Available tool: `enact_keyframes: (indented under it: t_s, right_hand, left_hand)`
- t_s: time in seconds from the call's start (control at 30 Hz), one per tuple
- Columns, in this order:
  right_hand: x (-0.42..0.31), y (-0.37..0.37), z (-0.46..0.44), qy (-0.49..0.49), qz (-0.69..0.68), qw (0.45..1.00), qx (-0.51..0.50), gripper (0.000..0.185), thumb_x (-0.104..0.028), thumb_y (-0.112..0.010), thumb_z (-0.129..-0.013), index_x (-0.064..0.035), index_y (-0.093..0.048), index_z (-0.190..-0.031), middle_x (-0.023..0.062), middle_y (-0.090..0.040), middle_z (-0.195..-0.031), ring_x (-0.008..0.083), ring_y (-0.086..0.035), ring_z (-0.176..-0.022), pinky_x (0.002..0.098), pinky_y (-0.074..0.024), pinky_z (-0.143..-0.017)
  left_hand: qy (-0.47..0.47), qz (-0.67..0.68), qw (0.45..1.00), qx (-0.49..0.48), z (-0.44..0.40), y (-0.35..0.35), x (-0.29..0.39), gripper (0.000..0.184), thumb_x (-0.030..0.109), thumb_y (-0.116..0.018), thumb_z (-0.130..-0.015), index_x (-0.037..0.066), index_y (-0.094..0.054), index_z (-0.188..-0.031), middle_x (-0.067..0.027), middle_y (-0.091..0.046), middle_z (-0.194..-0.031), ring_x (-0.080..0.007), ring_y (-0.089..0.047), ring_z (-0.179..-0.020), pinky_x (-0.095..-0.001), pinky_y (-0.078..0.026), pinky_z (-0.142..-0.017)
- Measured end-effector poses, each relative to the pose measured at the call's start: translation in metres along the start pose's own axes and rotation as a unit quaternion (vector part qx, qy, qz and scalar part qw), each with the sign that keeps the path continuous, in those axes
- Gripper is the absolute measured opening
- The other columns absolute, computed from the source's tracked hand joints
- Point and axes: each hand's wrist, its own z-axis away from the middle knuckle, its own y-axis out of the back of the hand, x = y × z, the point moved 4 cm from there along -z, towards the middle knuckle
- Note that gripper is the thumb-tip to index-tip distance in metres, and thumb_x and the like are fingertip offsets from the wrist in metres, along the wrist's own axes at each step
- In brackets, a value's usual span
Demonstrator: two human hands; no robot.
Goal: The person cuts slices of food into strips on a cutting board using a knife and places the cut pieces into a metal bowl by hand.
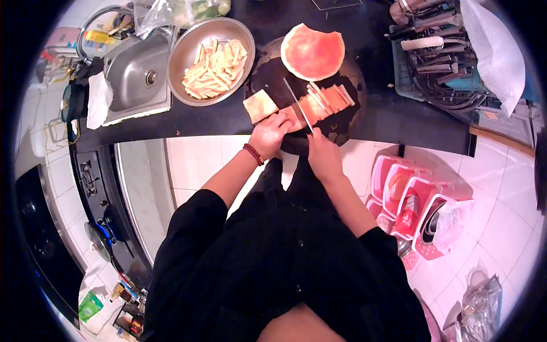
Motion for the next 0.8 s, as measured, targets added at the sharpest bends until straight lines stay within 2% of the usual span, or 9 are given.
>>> enact_keyframes:
  t_s: [0.2,0.3,0.5,0.6,0.67,0.73,0.8]
  right_hand:
    - [-0.004,-0.006,0.001,-0.019,-0.004,1.000,-0.005,0.018,-0.022,-0.050,-0.100,-0.0041,-0.048,-0.101,0.0202,-0.069,-0.082,0.0435,-0.067,-0.072,0.0532,-0.0531,-0.063]
    - [-0.009,0.000,0.004,-0.021,-0.023,0.999,0.026,0.018,-0.021,-0.050,-0.100,-0.0033,-0.049,-0.101,0.0201,-0.069,-0.079,0.0438,-0.067,-0.073,0.0541,-0.0527,-0.064]
    - [-0.008,-0.007,0.001,-0.048,-0.026,0.998,-0.031,0.018,-0.021,-0.049,-0.101,-0.0028,-0.049,-0.102,0.0217,-0.069,-0.082,0.0445,-0.067,-0.077,0.0558,-0.0521,-0.068]
    - [-0.015,0.000,0.003,-0.054,-0.041,0.998,0.001,0.019,-0.021,-0.049,-0.101,-0.0027,-0.049,-0.102,0.0221,-0.069,-0.082,0.0449,-0.067,-0.077,0.0558,-0.0520,-0.068]
    - [-0.014,-0.007,0.002,-0.085,-0.020,0.994,-0.073,0.019,-0.022,-0.049,-0.101,-0.0026,-0.049,-0.103,0.0224,-0.069,-0.081,0.0452,-0.067,-0.077,0.0559,-0.0515,-0.068]
    - [-0.011,-0.007,0.000,-0.068,-0.036,0.996,-0.048,0.020,-0.022,-0.048,-0.101,-0.0026,-0.049,-0.103,0.0228,-0.068,-0.080,0.0453,-0.067,-0.076,0.0564,-0.0514,-0.068]
    - [-0.013,-0.007,0.002,-0.053,-0.054,0.997,-0.026,0.020,-0.022,-0.048,-0.101,-0.0027,-0.048,-0.103,0.0231,-0.068,-0.080,0.0455,-0.066,-0.075,0.0568,-0.0512,-0.067]
  left_hand:
    - [0.005,0.017,1.000,0.001,0.005,-0.001,-0.002,0.023,0.004,-0.060,-0.077,0.006,-0.064,-0.099,-0.0085,-0.060,-0.102,-0.0294,-0.064,-0.095,-0.0378,-0.056,-0.077]
    - [0.017,0.013,1.000,0.001,0.008,-0.002,-0.003,0.022,0.004,-0.060,-0.077,0.006,-0.063,-0.099,-0.0090,-0.060,-0.102,-0.0297,-0.065,-0.095,-0.0376,-0.057,-0.076]
    - [0.010,0.034,0.999,0.021,0.007,-0.001,-0.004,0.021,0.001,-0.060,-0.078,0.006,-0.062,-0.098,-0.0099,-0.060,-0.101,-0.0303,-0.065,-0.094,-0.0385,-0.057,-0.073]
    - [0.027,0.028,0.999,0.010,0.007,-0.002,-0.006,0.021,0.001,-0.060,-0.078,0.008,-0.063,-0.097,-0.0090,-0.061,-0.102,-0.0307,-0.065,-0.092,-0.0383,-0.057,-0.073]
    - [0.028,0.042,0.999,0.008,0.005,0.000,-0.005,0.015,0.003,-0.062,-0.081,0.008,-0.061,-0.096,-0.0091,-0.060,-0.100,-0.0308,-0.065,-0.089,-0.0385,-0.058,-0.072]
    - [0.031,0.054,0.998,0.008,0.003,0.002,-0.006,0.011,0.004,-0.063,-0.084,0.008,-0.060,-0.094,-0.0092,-0.059,-0.097,-0.0310,-0.065,-0.087,-0.0387,-0.058,-0.070]
    - [0.039,0.065,0.997,0.028,0.005,0.002,-0.007,0.019,0.001,-0.059,-0.079,0.011,-0.064,-0.094,-0.0065,-0.061,-0.099,-0.0283,-0.065,-0.091,-0.0382,-0.057,-0.073]
